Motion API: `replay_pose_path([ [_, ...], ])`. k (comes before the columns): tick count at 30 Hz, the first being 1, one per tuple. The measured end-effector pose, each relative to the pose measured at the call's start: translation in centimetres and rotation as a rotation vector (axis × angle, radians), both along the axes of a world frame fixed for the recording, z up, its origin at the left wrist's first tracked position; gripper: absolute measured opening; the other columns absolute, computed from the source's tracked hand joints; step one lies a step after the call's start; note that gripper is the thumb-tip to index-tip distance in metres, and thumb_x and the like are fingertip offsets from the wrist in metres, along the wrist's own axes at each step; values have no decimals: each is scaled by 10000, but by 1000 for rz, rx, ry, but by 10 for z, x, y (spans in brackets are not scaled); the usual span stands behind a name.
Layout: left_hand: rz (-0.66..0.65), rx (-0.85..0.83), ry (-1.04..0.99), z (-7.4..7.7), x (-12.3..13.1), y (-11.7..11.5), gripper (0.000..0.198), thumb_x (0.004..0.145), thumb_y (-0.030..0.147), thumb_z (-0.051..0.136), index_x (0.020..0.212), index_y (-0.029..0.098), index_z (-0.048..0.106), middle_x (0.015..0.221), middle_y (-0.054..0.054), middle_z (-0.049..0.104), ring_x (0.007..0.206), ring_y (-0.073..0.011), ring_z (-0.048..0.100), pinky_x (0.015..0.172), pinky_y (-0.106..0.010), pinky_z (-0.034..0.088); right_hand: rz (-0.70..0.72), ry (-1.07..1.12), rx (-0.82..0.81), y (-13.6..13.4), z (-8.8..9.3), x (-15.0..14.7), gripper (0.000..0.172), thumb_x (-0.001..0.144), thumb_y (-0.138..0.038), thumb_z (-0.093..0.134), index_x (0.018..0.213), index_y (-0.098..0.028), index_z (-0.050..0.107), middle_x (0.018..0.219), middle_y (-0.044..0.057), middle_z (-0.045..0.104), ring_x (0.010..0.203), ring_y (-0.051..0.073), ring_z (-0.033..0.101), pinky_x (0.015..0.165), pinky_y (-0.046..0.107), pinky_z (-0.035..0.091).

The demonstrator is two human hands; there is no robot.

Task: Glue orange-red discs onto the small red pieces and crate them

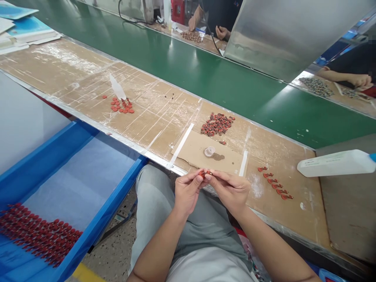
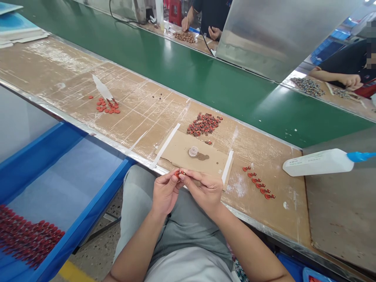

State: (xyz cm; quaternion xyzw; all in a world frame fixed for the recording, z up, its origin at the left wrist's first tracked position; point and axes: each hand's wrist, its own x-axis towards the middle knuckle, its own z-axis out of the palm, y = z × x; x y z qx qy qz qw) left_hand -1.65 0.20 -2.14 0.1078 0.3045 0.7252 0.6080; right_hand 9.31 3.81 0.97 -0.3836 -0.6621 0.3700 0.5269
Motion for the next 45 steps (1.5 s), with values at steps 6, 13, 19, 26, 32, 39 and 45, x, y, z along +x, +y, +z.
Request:
replay_pose_path([
  [6, 30, 0, 124, 1, 1, -1, 215, 681, 296, 799, 876, 212, 770, 928, -64, 739, 879, -203, 692, 773, -320, 595, 27, -43, 26, 2, 3, 4, 273, 722, -136, 754, 944, -296, 745, 937, 3, 754, 830, 195, 726, 800, 350, 619],
  [13, 35, 78, 203, 2, 3, -5, 192, 723, 238, 766, 915, 243, 767, 898, -41, 711, 871, -171, 671, 779, -285, 572, 78, -71, 131, 10, 9, 13, 274, 676, -112, 765, 889, -283, 741, 807, 22, 752, 724, 187, 702, 680, 333, 594],
  [19, 69, 128, 352, 1, 7, -8, 219, 729, 209, 758, 940, 270, 762, 881, -42, 701, 831, -168, 655, 761, -289, 533, 118, -34, 200, 11, 13, 20, 357, 612, -41, 778, 877, -276, 734, 759, 9, 747, 617, 163, 681, 560, 284, 563],
  [26, 96, 159, 440, 1, 9, -12, 245, 730, 200, 753, 961, 283, 755, 816, -33, 687, 756, -156, 636, 714, -293, 519, 60, -11, 198, 7, 15, 16, 263, 620, -79, 773, 791, -270, 716, 681, -1, 736, 562, 158, 668, 515, 272, 555],
  [32, 90, 141, 438, 5, 16, -14, 238, 728, 231, 757, 961, 281, 756, 793, -32, 685, 723, -155, 634, 697, -299, 532, 47, -16, 227, 6, 17, 20, 264, 609, -74, 774, 777, -269, 715, 658, 4, 734, 541, 166, 669, 504, 278, 554],
  [39, 109, 54, 421, 8, 18, -13, 207, 686, 203, 788, 889, 241, 769, 816, -42, 751, 736, -168, 690, 691, -269, 562, 15, -20, 251, 6, 14, 23, 270, 633, -84, 766, 817, -274, 713, 680, 6, 737, 561, 160, 675, 522, 270, 548],
  [45, 128, -65, 350, 7, 20, -13, 152, 635, 219, 824, 769, 203, 755, 724, -39, 750, 665, -175, 705, 648, -271, 575, 6, -42, 229, 6, 10, 23, 240, 632, -112, 776, 804, -265, 708, 678, 11, 733, 552, 159, 669, 515, 270, 543],
])
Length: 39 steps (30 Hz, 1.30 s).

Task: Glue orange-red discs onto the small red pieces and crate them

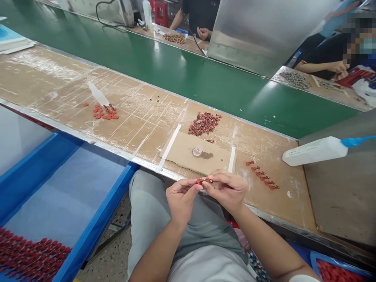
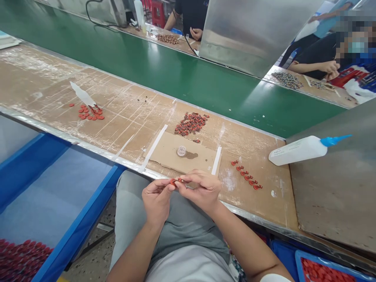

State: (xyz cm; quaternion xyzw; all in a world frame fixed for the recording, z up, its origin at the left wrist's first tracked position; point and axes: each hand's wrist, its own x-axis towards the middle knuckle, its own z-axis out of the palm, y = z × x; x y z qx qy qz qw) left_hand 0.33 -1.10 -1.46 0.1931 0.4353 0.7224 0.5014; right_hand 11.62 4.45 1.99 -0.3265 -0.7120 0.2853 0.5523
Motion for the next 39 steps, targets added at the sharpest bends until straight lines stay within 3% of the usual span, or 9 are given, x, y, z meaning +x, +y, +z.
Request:
replay_pose_path([
  [8, 45, 154, 83, 3, 4, 1, 122, 707, 164, 766, 793, 250, 764, 825, -21, 745, 771, -168, 690, 723, -289, 559, -75, 11, -5, -3, -9, 0, 225, 629, -143, 782, 794, -273, 702, 671, 5, 721, 553, 162, 654, 517, 284, 543],
  [17, 4, 163, 274, 11, 5, -2, 202, 773, 160, 703, 936, 265, 761, 957, -44, 734, 879, -192, 674, 796, -318, 552, -127, 39, 20, -4, -15, 2, 279, 636, -90, 754, 843, -266, 689, 674, 3, 699, 592, 155, 636, 534, 288, 527],
  [25, 47, 159, 231, 10, 7, -1, 193, 758, 125, 713, 873, 270, 767, 984, -37, 732, 925, -198, 678, 831, -335, 559, -39, 200, -107, -9, -18, -4, 336, 643, -19, 730, 880, -255, 699, 701, -3, 684, 611, 135, 620, 537, 266, 510],
  [32, 76, 290, 331, 2, 6, 0, 285, 747, 52, 701, 924, 268, 755, 975, -38, 726, 897, -192, 678, 790, -341, 565, -19, 247, -146, -10, -16, -5, 306, 653, -6, 720, 860, -229, 695, 691, -2, 674, 611, 126, 621, 538, 251, 503],
  [39, 82, 310, 410, 2, 6, -1, 315, 755, 28, 685, 959, 262, 742, 1007, -45, 716, 925, -198, 671, 809, -364, 563, -6, 261, -158, -10, -16, -4, 262, 679, -65, 738, 876, -233, 702, 711, 16, 705, 626, 141, 645, 556, 270, 534],
])
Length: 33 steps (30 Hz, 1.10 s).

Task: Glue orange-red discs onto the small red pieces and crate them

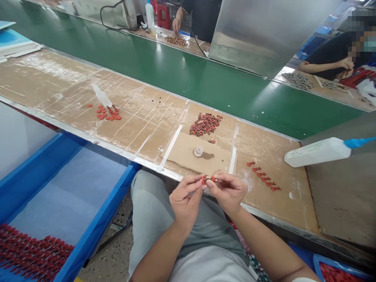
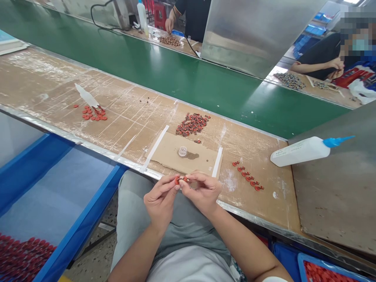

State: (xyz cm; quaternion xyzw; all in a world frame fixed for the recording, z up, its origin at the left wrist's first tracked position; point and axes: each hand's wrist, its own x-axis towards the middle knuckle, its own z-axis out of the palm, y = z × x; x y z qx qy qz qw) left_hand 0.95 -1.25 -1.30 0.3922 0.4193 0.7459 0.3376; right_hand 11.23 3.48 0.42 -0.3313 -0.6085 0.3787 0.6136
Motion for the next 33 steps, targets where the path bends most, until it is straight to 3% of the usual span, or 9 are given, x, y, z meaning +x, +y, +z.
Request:
replay_pose_path([
  [13, 66, 29, 96, -3, -3, -1, 297, 738, 34, 705, 947, 244, 722, 1027, -44, 703, 930, -201, 670, 801, -398, 576, 7, 100, -128, -6, -7, -4, 258, 691, -109, 768, 901, -249, 714, 791, 15, 739, 699, 147, 703, 670, 269, 596],
  [22, 83, 52, 127, -3, -3, 1, 281, 746, 61, 710, 944, 261, 718, 997, -28, 704, 910, -184, 670, 792, -381, 579, -19, 135, -249, -7, -11, 1, 254, 647, -116, 799, 860, -231, 720, 802, 19, 739, 710, 155, 710, 669, 269, 602],
  [27, 62, 67, 139, -4, -4, 0, 285, 746, 49, 706, 939, 259, 722, 997, -27, 705, 896, -179, 670, 771, -371, 575, -12, 98, -238, -8, -7, 2, 270, 657, -91, 788, 869, -243, 721, 792, 7, 742, 691, 135, 708, 655, 233, 596],
  [33, 53, 109, 143, -6, -4, 0, 318, 731, 16, 707, 936, 258, 725, 991, -26, 719, 879, -181, 671, 752, -370, 565, 19, 31, -98, -8, 4, 3, 258, 681, -84, 767, 886, -232, 717, 761, 19, 734, 651, 138, 693, 603, 239, 593],
])
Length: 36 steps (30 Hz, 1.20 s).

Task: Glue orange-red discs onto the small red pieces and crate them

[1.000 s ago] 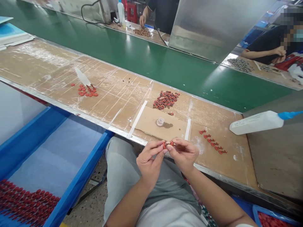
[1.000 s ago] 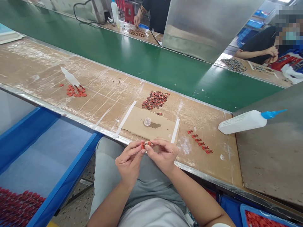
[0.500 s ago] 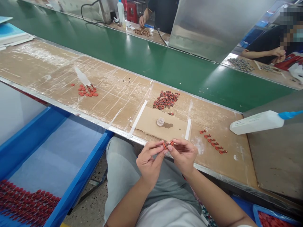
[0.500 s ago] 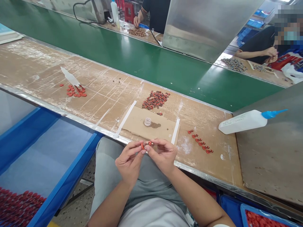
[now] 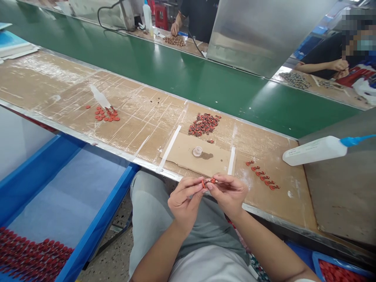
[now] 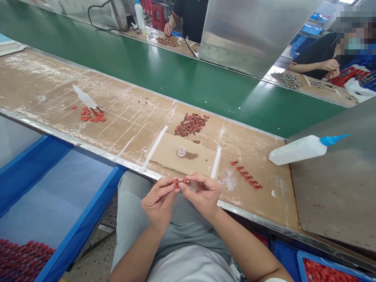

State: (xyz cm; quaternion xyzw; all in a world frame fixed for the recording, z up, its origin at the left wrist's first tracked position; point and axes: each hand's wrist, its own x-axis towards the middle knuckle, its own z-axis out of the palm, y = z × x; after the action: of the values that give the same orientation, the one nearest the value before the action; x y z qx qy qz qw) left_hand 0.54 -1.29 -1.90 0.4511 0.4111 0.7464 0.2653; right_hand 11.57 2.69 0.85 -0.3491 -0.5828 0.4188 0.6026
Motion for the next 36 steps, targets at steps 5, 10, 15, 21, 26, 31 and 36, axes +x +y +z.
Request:
replay_pose_path([
  [5, 26, 42, 13, 1, -1, 0, 320, 719, 19, 721, 925, 264, 727, 954, -21, 728, 850, -175, 668, 747, -367, 550, -19, -15, 59, -1, 5, -1, 251, 663, -94, 774, 867, -227, 712, 728, 25, 721, 643, 148, 680, 565, 253, 583],
  [10, 44, 67, 20, 1, -2, 0, 298, 717, 24, 724, 900, 258, 726, 934, -14, 725, 823, -166, 669, 713, -351, 547, 25, 32, 22, -2, 4, -3, 292, 659, -61, 761, 883, -241, 711, 739, 14, 716, 638, 140, 669, 561, 257, 575],
  [15, 59, 89, 23, -1, -2, -2, 296, 739, 34, 709, 916, 271, 723, 953, -14, 723, 822, -162, 665, 712, -348, 545, 70, 46, 31, 0, 5, -3, 276, 652, -74, 770, 870, -231, 711, 683, 14, 701, 632, 149, 651, 557, 277, 560],
  [21, 39, 98, -10, -2, 0, -4, 305, 756, 22, 684, 934, 266, 724, 972, -25, 719, 827, -168, 660, 699, -350, 541, 90, 49, 45, 1, 7, -3, 278, 642, -84, 778, 864, -240, 714, 678, 13, 707, 617, 151, 649, 541, 273, 544],
  [26, 58, 76, 4, -1, 1, -4, 309, 747, 31, 697, 930, 277, 725, 975, -16, 715, 838, -164, 659, 712, -348, 547, 84, 31, -4, 0, 9, -2, 249, 660, -109, 774, 859, -247, 716, 710, 12, 710, 634, 155, 661, 539, 276, 561],
  [31, 97, 65, 22, 2, 2, -4, 299, 727, 34, 719, 920, 262, 724, 973, -17, 712, 834, -161, 658, 725, -350, 549, 88, 24, 38, 1, 8, -2, 298, 666, -63, 753, 907, -234, 716, 733, 29, 708, 672, 152, 662, 580, 278, 567],
  [36, 126, 65, 28, 2, 2, -5, 292, 723, 47, 729, 916, 265, 716, 970, -10, 706, 836, -159, 657, 717, -347, 557, 91, 14, 40, 2, 7, -2, 273, 674, -98, 760, 910, -225, 707, 740, 39, 710, 673, 155, 661, 587, 289, 570],
])
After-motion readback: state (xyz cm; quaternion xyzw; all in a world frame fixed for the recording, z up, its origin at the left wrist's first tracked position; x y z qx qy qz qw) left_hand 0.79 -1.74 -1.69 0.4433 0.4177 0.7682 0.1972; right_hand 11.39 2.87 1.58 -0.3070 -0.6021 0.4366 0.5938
